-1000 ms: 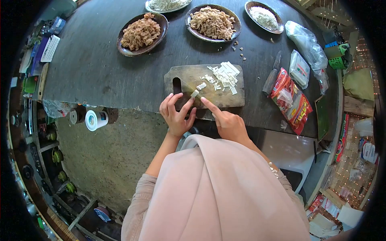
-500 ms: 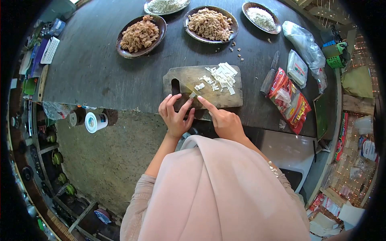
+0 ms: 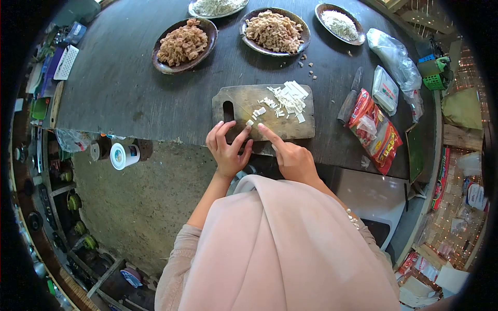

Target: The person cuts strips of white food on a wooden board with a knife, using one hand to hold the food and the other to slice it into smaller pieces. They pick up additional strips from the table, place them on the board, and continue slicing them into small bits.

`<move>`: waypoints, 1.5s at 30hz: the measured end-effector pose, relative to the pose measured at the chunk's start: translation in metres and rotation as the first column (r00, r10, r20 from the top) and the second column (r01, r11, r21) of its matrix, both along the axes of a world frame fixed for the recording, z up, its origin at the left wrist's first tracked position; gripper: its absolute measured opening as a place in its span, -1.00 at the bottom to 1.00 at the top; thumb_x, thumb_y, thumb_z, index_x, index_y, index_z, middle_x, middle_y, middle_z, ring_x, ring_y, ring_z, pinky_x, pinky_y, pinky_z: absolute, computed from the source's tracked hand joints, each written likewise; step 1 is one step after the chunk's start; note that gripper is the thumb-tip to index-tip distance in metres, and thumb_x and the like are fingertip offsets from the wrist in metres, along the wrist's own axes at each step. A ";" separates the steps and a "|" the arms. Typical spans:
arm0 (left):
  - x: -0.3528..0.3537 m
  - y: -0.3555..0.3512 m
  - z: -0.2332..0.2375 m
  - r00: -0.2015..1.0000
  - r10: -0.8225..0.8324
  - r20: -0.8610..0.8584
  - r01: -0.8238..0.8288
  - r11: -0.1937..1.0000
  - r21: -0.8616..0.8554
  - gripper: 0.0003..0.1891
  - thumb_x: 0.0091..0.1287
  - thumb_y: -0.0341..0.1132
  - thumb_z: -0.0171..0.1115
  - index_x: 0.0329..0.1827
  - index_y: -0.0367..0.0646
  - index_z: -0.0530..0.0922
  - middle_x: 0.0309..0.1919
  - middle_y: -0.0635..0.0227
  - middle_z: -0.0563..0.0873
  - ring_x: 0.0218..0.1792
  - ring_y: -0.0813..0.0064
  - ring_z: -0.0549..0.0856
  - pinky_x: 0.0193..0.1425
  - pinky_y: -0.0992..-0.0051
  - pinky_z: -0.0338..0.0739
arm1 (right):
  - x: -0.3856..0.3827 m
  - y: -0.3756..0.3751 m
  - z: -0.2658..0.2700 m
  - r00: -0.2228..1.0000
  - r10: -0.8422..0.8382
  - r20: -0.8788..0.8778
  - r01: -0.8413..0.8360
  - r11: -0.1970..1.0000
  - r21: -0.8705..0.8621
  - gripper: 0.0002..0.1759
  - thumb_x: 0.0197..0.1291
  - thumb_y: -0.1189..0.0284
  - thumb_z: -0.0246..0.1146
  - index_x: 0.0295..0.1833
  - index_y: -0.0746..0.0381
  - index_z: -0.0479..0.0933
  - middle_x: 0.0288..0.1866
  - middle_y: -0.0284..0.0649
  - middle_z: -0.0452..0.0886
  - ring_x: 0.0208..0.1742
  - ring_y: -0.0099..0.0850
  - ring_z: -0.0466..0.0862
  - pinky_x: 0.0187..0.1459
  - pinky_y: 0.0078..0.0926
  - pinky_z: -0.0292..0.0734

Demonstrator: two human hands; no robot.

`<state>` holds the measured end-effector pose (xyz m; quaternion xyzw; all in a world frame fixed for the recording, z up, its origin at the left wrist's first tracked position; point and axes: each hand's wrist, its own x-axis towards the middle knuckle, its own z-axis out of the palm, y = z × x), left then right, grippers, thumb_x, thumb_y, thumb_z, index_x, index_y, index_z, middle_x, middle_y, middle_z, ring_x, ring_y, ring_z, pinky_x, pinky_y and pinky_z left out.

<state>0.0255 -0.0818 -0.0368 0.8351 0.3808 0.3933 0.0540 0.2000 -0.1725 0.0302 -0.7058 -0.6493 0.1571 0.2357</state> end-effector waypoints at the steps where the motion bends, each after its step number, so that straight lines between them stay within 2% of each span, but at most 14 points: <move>1: 0.000 -0.001 0.001 1.000 -0.011 0.001 0.011 1.000 -0.011 -0.68 0.28 -0.22 0.43 0.11 0.12 0.75 0.24 0.25 0.58 0.37 0.09 0.42 0.46 0.11 0.20 | 0.000 -0.002 0.000 1.000 0.007 0.019 -0.006 0.999 -0.035 -0.07 0.25 0.57 0.19 0.68 -0.35 0.18 -0.59 -0.15 0.60 -0.56 -0.17 0.71 -0.47 -0.14 0.66; 5: -0.001 -0.003 0.001 1.000 -0.011 0.001 0.011 1.000 -0.005 -0.69 0.29 -0.22 0.42 0.10 0.12 0.76 0.24 0.25 0.59 0.37 0.08 0.43 0.46 0.12 0.20 | 0.002 0.005 0.003 0.998 0.006 0.067 0.001 0.994 -0.106 -0.07 0.25 0.57 0.20 0.68 -0.34 0.17 -0.59 -0.15 0.60 -0.56 -0.18 0.70 -0.47 -0.14 0.66; 8: 0.000 0.000 0.000 1.000 -0.015 0.005 0.015 1.000 0.003 -0.69 0.29 -0.22 0.42 0.10 0.11 0.76 0.24 0.24 0.58 0.37 0.07 0.42 0.46 0.11 0.20 | 0.002 0.003 0.001 1.000 0.013 0.017 -0.012 0.999 -0.039 -0.07 0.25 0.57 0.20 0.69 -0.33 0.17 -0.59 -0.15 0.60 -0.57 -0.17 0.70 -0.48 -0.15 0.66; 10: 0.000 0.000 -0.003 1.000 0.009 0.005 -0.009 1.000 0.004 -0.67 0.24 -0.14 0.44 0.09 0.19 0.78 0.23 0.30 0.59 0.35 0.13 0.45 0.43 0.13 0.23 | 0.000 -0.002 0.000 0.999 0.018 0.042 -0.016 0.998 -0.056 -0.07 0.25 0.57 0.20 0.69 -0.34 0.17 -0.59 -0.15 0.60 -0.57 -0.18 0.70 -0.48 -0.15 0.66; 17: 0.000 0.000 0.000 1.000 0.014 -0.002 -0.014 1.000 0.013 -0.68 0.24 -0.14 0.44 0.08 0.19 0.78 0.23 0.30 0.59 0.34 0.13 0.45 0.42 0.13 0.24 | 0.000 0.002 0.002 0.999 0.013 0.053 -0.010 0.999 -0.041 -0.05 0.23 0.57 0.21 0.69 -0.34 0.17 -0.60 -0.17 0.59 -0.58 -0.20 0.70 -0.49 -0.17 0.66; 20: -0.001 -0.002 -0.001 1.000 -0.012 0.004 0.012 1.000 -0.004 -0.67 0.26 -0.22 0.44 0.11 0.11 0.76 0.25 0.24 0.58 0.38 0.08 0.42 0.45 0.10 0.20 | 0.000 -0.002 0.001 0.997 0.040 0.063 -0.037 0.998 -0.045 -0.04 0.22 0.58 0.21 0.69 -0.33 0.17 -0.60 -0.17 0.59 -0.59 -0.20 0.69 -0.49 -0.17 0.66; 22: 0.000 -0.001 -0.001 1.000 0.014 -0.005 -0.014 1.000 0.007 -0.67 0.25 -0.13 0.44 0.09 0.20 0.78 0.24 0.31 0.59 0.34 0.14 0.45 0.43 0.13 0.23 | 0.000 0.003 -0.001 0.997 0.039 0.067 -0.036 0.998 -0.053 -0.04 0.22 0.58 0.22 0.69 -0.33 0.17 -0.60 -0.17 0.59 -0.59 -0.21 0.69 -0.50 -0.17 0.66; 25: -0.001 0.000 -0.003 1.000 0.013 -0.001 -0.013 1.000 0.007 -0.67 0.25 -0.13 0.45 0.09 0.20 0.78 0.23 0.31 0.60 0.34 0.14 0.45 0.43 0.13 0.23 | -0.003 0.006 -0.001 0.997 0.035 0.074 -0.031 0.998 -0.055 -0.04 0.21 0.58 0.22 0.69 -0.34 0.17 -0.60 -0.19 0.59 -0.60 -0.23 0.68 -0.50 -0.18 0.66; 28: 0.000 -0.001 -0.001 1.000 -0.005 0.007 0.005 1.000 0.007 -0.69 0.24 -0.21 0.46 0.07 0.12 0.75 0.26 0.25 0.58 0.37 0.08 0.43 0.45 0.10 0.21 | -0.003 0.000 0.000 0.996 0.035 0.079 -0.032 0.999 -0.040 -0.04 0.21 0.58 0.22 0.69 -0.34 0.17 -0.60 -0.19 0.58 -0.60 -0.23 0.68 -0.51 -0.19 0.66; 32: 0.000 -0.001 -0.001 1.000 -0.010 0.002 0.010 1.000 -0.012 -0.67 0.25 -0.21 0.46 0.09 0.12 0.75 0.26 0.25 0.58 0.38 0.08 0.43 0.45 0.10 0.20 | -0.002 -0.003 -0.002 0.990 0.048 0.134 -0.041 0.998 -0.051 -0.05 0.23 0.58 0.21 0.69 -0.34 0.17 -0.60 -0.18 0.58 -0.60 -0.22 0.68 -0.51 -0.19 0.65; 34: 0.000 -0.001 0.000 1.000 0.023 -0.010 -0.023 1.000 0.006 -0.67 0.24 -0.13 0.46 0.09 0.19 0.77 0.23 0.32 0.61 0.33 0.15 0.47 0.42 0.14 0.24 | -0.001 0.005 -0.001 0.993 0.034 0.112 -0.027 0.998 -0.061 -0.05 0.23 0.58 0.21 0.69 -0.34 0.17 -0.60 -0.19 0.58 -0.59 -0.22 0.68 -0.51 -0.19 0.66; 38: -0.001 0.000 0.001 1.000 -0.011 0.011 0.011 1.000 0.003 -0.66 0.26 -0.21 0.46 0.11 0.12 0.76 0.25 0.25 0.58 0.38 0.08 0.42 0.46 0.11 0.19 | -0.001 -0.001 -0.002 0.998 0.018 0.064 -0.017 1.000 -0.013 -0.05 0.24 0.58 0.21 0.69 -0.35 0.17 -0.60 -0.18 0.58 -0.59 -0.21 0.69 -0.48 -0.16 0.67; 45: -0.001 -0.002 -0.001 1.000 0.018 0.014 -0.018 1.000 0.002 -0.66 0.21 -0.15 0.49 0.08 0.20 0.79 0.21 0.32 0.60 0.34 0.14 0.46 0.43 0.15 0.26 | -0.003 -0.004 -0.002 0.993 0.029 0.111 -0.021 0.997 -0.077 -0.04 0.23 0.58 0.22 0.69 -0.35 0.16 -0.60 -0.19 0.58 -0.59 -0.21 0.69 -0.49 -0.16 0.67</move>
